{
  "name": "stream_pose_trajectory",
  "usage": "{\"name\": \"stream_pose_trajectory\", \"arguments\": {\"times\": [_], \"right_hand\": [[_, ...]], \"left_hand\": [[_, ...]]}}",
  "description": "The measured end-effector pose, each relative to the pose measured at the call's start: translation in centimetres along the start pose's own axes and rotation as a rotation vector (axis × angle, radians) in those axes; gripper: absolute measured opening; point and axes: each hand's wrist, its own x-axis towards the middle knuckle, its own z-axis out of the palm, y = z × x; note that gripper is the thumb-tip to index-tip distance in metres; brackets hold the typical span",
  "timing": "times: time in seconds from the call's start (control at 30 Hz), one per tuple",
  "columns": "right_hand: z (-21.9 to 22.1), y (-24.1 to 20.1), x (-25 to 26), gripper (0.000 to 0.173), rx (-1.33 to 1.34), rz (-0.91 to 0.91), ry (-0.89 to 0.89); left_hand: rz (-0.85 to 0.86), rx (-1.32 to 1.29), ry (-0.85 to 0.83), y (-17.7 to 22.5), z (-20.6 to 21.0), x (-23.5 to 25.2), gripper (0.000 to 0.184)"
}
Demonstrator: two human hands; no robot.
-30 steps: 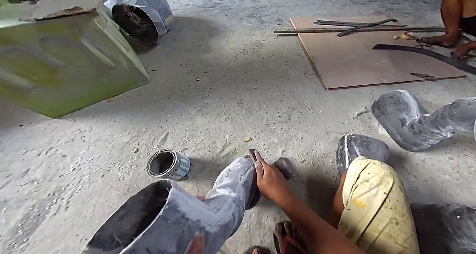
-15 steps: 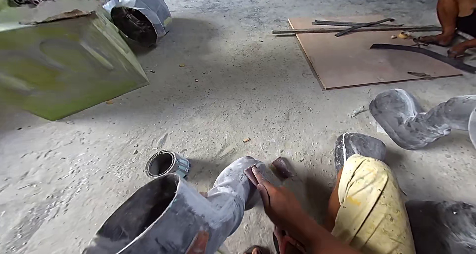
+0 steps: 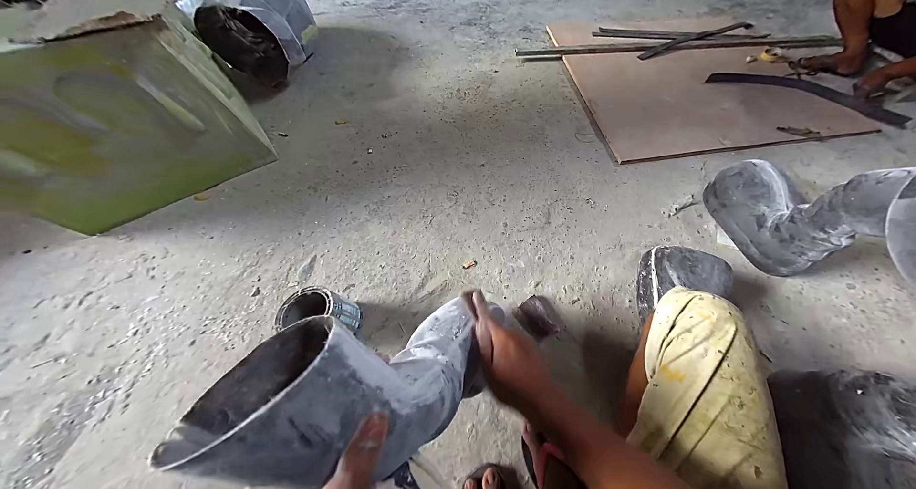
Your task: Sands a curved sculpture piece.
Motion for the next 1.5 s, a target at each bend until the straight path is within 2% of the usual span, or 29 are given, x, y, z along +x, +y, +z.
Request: {"name": "stream_pose_trajectory", "arguments": {"times": [0.1,0.2,0.27,0.33,0.4,0.5,0.57,0.73,0.87,1.03,1.1,1.2,1.27,1.33,1.4,1.5], "right_hand": [[0.4,-0.2,-3.8,0.053,-0.072,-0.086,-0.013],[-1.2,-0.3,-0.4,0.052,-0.126,0.013,-0.029],[-0.8,-0.4,0.1,0.052,-0.098,0.035,-0.031],[0.4,0.0,-2.5,0.053,-0.031,-0.073,0.016],[0.6,0.7,-4.1,0.053,-0.022,-0.108,-0.009],[-0.5,2.1,0.4,0.055,0.062,0.03,-0.034],[-0.1,2.1,2.6,0.055,0.12,0.113,-0.034],[0.7,0.9,-2.4,0.055,0.114,-0.016,-0.005],[-0.4,2.2,2.4,0.056,0.243,0.137,-0.039],[-0.4,0.7,-3.1,0.054,0.034,-0.025,-0.072],[-0.9,1.5,-1.1,0.053,0.001,-0.013,-0.066],[-0.3,0.8,1.3,0.053,0.054,0.077,-0.043],[-0.8,-0.5,-1.0,0.054,0.042,0.003,-0.065],[-1.2,-0.3,-3.4,0.054,-0.045,-0.071,-0.091],[-1.6,1.2,-1.5,0.052,-0.081,-0.06,-0.071],[-1.1,1.6,2.0,0.054,-0.053,0.069,-0.067]], "left_hand": [[-0.02,-0.01,0.019,-0.1,-0.1,1.0,0.088],[-0.019,-0.009,-0.05,0.5,0.0,0.0,0.08],[-0.027,-0.026,-0.036,0.5,-0.1,-0.4,0.079],[-0.022,-0.058,-0.002,0.3,-0.3,0.4,0.078],[-0.003,-0.048,-0.041,0.1,-0.8,0.3,0.071],[0.09,0.044,-0.201,-1.7,-3.5,-0.7,0.053],[0.136,0.065,-0.196,-2.7,-4.0,-1.2,0.06],[0.06,-0.004,-0.095,-1.2,-1.4,-0.6,0.063],[0.13,0.043,-0.194,-2.6,-3.2,-1.4,0.056],[0.126,0.038,-0.178,-2.2,-3.3,-0.6,0.057],[0.103,0.035,-0.179,-1.6,-2.8,-0.9,0.054],[0.041,-0.027,-0.101,-0.8,-1.8,-1.5,0.068],[0.009,-0.037,-0.036,0.2,-0.5,-1.0,0.072],[-0.002,-0.032,-0.05,0.4,-0.4,-1.1,0.071],[0.009,-0.053,-0.101,0.2,-0.6,-1.1,0.071],[-0.01,0.004,-0.025,0.2,-0.8,-1.7,0.074]]}}
